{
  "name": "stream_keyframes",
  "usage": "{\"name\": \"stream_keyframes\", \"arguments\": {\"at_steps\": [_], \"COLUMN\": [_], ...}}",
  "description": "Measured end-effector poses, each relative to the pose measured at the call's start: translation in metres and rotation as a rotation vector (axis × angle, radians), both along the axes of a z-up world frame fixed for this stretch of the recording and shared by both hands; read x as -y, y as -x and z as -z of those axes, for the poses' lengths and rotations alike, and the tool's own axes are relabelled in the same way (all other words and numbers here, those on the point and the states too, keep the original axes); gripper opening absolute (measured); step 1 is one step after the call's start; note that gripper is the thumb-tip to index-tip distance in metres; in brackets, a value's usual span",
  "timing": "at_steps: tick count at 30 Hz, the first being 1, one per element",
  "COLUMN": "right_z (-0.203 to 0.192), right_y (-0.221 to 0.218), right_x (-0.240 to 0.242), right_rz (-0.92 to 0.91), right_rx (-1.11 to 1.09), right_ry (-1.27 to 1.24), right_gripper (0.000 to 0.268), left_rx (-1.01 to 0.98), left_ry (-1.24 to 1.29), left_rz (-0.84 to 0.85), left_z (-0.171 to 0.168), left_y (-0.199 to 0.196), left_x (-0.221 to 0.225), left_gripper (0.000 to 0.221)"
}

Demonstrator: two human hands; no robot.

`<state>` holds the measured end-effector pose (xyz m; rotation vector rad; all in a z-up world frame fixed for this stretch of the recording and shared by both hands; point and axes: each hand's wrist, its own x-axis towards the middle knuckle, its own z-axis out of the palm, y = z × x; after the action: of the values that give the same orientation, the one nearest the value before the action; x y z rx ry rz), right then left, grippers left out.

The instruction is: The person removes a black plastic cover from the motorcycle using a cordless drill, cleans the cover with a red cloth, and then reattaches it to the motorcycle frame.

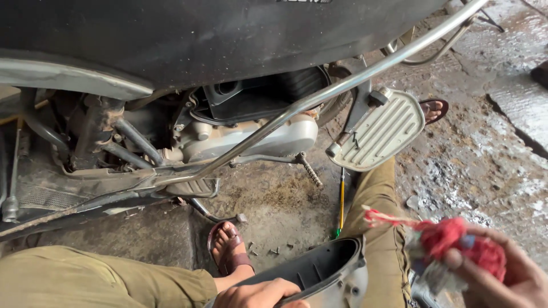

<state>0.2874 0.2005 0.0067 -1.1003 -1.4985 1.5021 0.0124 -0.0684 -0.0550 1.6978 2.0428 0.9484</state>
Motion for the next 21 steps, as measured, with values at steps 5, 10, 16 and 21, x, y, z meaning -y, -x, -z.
{"name": "stream_keyframes", "arguments": {"at_steps": [5, 10, 16, 21], "right_z": [0.148, 0.067, 0.147, 0.167], "right_y": [0.000, 0.055, 0.069, 0.069], "right_x": [-0.066, 0.073, 0.067, 0.059], "right_rz": [-1.197, -0.530, -0.453, -0.375], "right_rx": [1.015, 0.412, 0.402, 0.228], "right_ry": [-0.622, -0.963, -1.042, -0.951], "right_gripper": [0.053, 0.039, 0.036, 0.021], "left_rx": [0.179, 0.276, 0.280, 0.354], "left_ry": [0.045, 0.255, 0.446, 0.443], "left_rz": [-0.034, -0.108, -0.150, -0.121], "left_z": [-0.034, -0.052, -0.060, -0.050], "left_y": [0.006, 0.005, -0.001, 0.006], "left_x": [-0.013, -0.034, -0.050, -0.046], "left_gripper": [0.038, 0.038, 0.042, 0.044]}}
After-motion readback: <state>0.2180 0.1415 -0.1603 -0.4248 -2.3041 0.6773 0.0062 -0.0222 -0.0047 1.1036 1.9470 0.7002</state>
